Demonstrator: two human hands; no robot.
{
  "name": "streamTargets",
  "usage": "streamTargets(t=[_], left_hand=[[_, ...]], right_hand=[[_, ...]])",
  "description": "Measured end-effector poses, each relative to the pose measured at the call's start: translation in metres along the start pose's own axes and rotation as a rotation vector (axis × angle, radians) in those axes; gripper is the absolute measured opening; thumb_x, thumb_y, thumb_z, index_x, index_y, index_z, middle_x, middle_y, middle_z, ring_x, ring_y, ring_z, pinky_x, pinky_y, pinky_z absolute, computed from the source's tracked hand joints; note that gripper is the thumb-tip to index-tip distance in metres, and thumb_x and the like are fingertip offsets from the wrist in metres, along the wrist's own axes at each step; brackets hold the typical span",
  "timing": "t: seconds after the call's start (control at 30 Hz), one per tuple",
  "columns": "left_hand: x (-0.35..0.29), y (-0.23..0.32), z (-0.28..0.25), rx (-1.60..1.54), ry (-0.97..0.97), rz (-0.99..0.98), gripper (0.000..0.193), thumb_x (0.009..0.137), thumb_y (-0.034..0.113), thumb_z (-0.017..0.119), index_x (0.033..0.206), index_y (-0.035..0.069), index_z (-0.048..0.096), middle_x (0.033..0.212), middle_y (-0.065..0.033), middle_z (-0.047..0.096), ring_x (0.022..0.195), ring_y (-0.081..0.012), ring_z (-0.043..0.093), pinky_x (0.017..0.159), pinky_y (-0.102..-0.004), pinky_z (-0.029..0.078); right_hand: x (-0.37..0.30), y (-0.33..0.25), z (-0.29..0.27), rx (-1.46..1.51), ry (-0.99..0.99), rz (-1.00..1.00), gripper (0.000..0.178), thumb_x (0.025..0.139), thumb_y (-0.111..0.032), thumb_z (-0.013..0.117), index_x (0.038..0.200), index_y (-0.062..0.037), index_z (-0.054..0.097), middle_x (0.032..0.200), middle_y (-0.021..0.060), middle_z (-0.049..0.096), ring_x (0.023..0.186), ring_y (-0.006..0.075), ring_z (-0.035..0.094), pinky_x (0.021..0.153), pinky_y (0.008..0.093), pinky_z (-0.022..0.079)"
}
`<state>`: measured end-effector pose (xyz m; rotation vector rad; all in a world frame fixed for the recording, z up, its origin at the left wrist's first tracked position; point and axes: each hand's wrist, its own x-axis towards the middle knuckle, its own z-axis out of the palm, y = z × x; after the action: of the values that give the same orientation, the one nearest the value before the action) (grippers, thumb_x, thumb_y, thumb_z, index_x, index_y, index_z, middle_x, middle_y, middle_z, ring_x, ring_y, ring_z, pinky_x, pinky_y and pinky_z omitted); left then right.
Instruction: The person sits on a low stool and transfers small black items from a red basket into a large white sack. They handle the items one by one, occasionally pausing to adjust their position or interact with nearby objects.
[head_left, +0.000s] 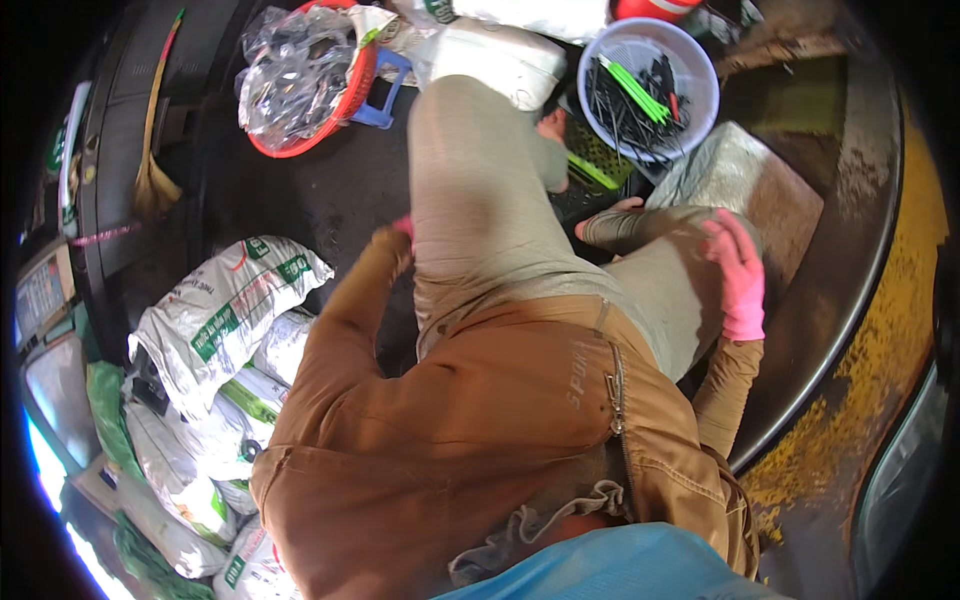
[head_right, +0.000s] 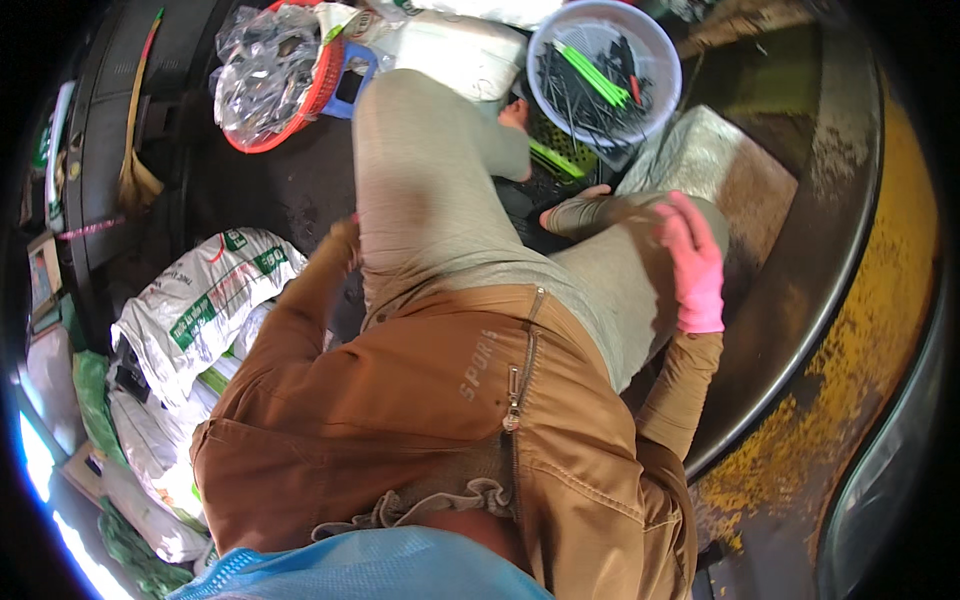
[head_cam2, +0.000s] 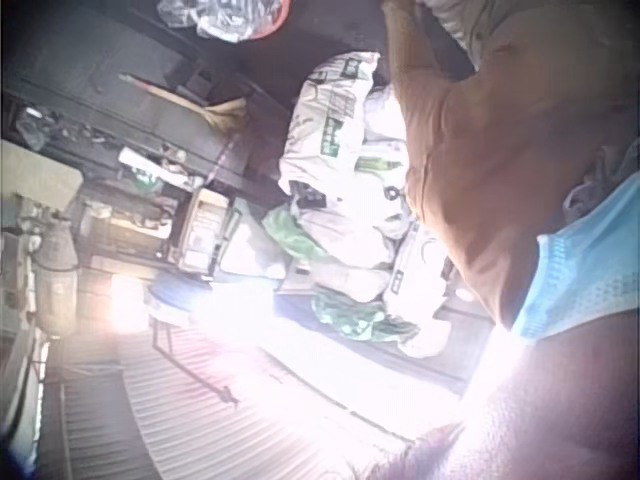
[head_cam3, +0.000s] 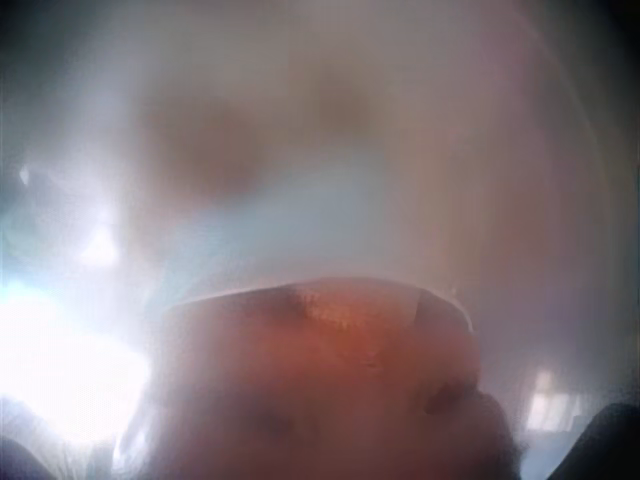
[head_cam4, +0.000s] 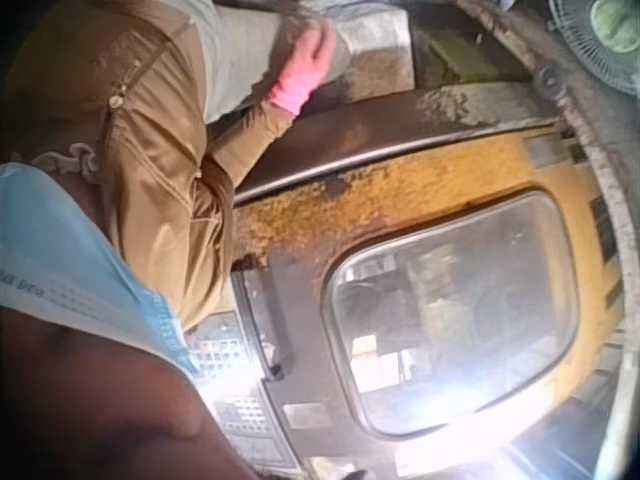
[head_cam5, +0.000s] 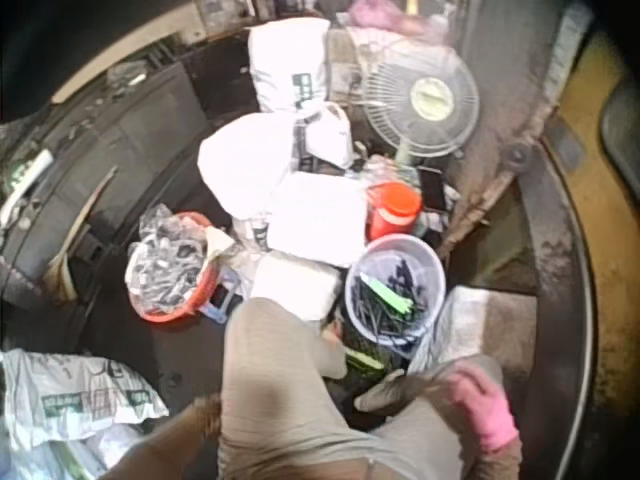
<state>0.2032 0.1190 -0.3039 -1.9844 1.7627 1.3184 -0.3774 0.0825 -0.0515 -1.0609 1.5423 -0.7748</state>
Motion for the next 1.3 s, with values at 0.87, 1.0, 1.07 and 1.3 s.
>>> streamTargets(t=[0.87,1.0,1.07,1.3], left_hand=[[-0.047,-0.084,0.033,-1.214,-0.266,-0.373,0.059,0.093,0.032,0.07,0.146,0.012,0.053,0.109,0.0008,0.069,0.09,-0.0152,0.061,0.074,-0.0324,0.048],[-0.048,-0.065,0.051,-0.402,-0.128,0.43,0.055,0.098,0.029,0.064,0.147,0.01,0.05,0.128,-0.0042,0.068,0.115,-0.0205,0.062,0.096,-0.0371,0.048],[-0.059,-0.02,0.035,-0.413,-0.141,0.302,0.057,0.1,0.032,0.061,0.15,0.011,0.045,0.137,-0.0064,0.064,0.127,-0.0237,0.058,0.106,-0.04,0.044],[-0.051,0.021,-0.007,-1.346,0.131,-0.639,0.073,0.1,0.046,0.059,0.16,0.015,0.032,0.16,-0.0066,0.042,0.136,-0.0352,0.05,0.113,-0.0451,0.039]], right_hand=[[-0.047,0.046,-0.06,0.293,0.24,0.263,0.05,0.103,-0.037,0.062,0.142,-0.0065,0.057,0.119,0.0074,0.071,0.093,0.0159,0.068,0.086,0.0322,0.053],[-0.052,0.053,-0.041,0.308,0.244,0.315,0.047,0.102,-0.038,0.063,0.137,-0.0067,0.061,0.118,0.0066,0.071,0.093,0.0147,0.067,0.084,0.0308,0.052],[-0.052,0.065,-0.035,0.211,0.307,0.311,0.044,0.102,-0.038,0.063,0.133,-0.0065,0.064,0.116,0.0057,0.07,0.095,0.0126,0.065,0.085,0.0289,0.051],[-0.074,0.082,-0.013,0.009,0.335,0.132,0.056,0.102,-0.024,0.065,0.152,-0.0069,0.047,0.143,0.009,0.057,0.133,0.0164,0.049,0.114,0.03,0.035]])
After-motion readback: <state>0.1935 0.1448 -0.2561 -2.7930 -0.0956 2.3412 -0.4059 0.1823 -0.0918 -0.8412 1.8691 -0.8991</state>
